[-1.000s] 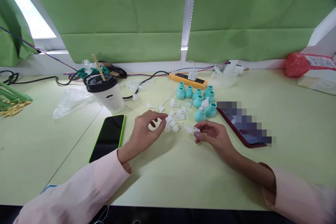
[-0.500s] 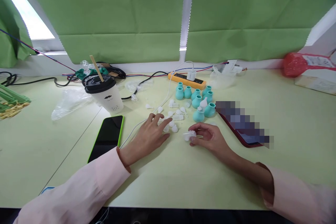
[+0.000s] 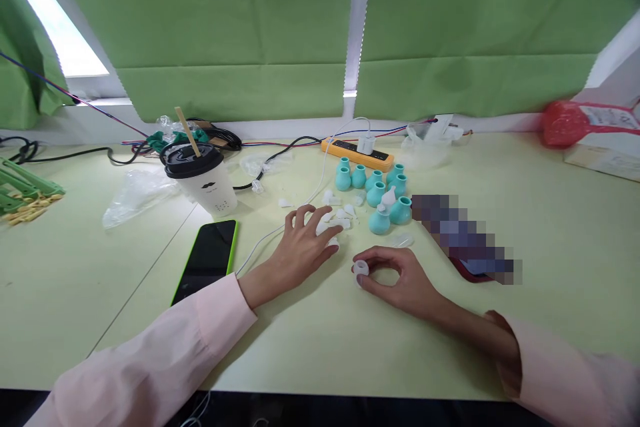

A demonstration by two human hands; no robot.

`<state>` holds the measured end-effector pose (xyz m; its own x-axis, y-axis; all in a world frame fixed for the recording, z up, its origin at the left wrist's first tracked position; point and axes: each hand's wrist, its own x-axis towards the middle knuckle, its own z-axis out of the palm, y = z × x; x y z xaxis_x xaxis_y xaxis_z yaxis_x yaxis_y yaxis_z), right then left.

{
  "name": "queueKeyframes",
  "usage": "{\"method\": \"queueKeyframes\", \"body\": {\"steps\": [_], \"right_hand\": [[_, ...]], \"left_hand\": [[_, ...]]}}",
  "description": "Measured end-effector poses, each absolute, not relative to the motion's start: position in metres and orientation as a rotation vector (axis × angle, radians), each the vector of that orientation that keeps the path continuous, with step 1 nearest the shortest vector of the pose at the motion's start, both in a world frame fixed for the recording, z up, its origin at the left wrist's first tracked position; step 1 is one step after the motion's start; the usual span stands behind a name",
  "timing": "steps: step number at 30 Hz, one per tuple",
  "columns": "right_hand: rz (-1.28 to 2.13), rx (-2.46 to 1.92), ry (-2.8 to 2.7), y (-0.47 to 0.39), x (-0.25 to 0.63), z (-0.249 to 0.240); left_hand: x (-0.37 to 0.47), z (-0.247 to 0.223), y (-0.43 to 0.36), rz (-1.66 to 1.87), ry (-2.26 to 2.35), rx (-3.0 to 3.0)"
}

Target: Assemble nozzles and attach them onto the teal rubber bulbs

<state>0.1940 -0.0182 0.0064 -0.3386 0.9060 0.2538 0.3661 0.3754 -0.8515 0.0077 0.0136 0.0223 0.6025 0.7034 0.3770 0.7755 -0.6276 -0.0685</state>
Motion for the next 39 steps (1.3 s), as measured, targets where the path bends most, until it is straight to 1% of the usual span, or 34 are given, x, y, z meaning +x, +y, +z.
{"method": "queueKeyframes", "body": {"steps": [4, 8, 11, 15, 18, 20, 23, 26, 31, 35, 39], "right_hand": [[0.572, -1.085, -2.099, -0.023, 0.193, 0.004], [0.319, -0.937, -2.275, -0.029, 0.195, -0.002], [0.132, -1.005, -2.367, -0.026, 0.199, -0.008], [-0.115, -1.216, -2.464, -0.017, 0.204, -0.011], [-0.199, -1.186, -2.504, -0.016, 0.205, -0.009], [-0.214, -1.156, -2.509, -0.017, 0.204, -0.007], [-0.174, -1.195, -2.546, -0.018, 0.202, -0.006], [-0.158, -1.253, -2.558, -0.017, 0.203, -0.007], [-0.122, -1.268, -2.542, -0.014, 0.206, -0.010], [-0.051, -1.225, -2.474, -0.013, 0.206, -0.009], [0.036, -1.092, -2.236, -0.018, 0.204, -0.003]], "left_hand": [[0.017, 0.034, 0.009, -0.479, -1.156, -2.660], [0.045, 0.048, 0.011, -0.244, -0.928, -2.845], [0.068, 0.053, 0.018, -0.120, -0.885, -2.906], [0.095, 0.057, 0.024, -0.108, -0.835, -2.881], [0.116, 0.061, 0.026, -0.259, -0.651, -2.728], [0.130, 0.061, 0.029, -0.383, -0.506, -2.542], [0.147, 0.053, 0.041, -0.385, -0.556, -2.366], [0.156, 0.040, 0.056, -0.265, -0.626, -2.437], [0.151, 0.036, 0.062, -0.307, -0.582, -2.527], [0.141, 0.061, 0.047, -0.403, -0.686, -2.520], [0.119, 0.109, 0.018, -0.574, -0.917, -2.588]]}}
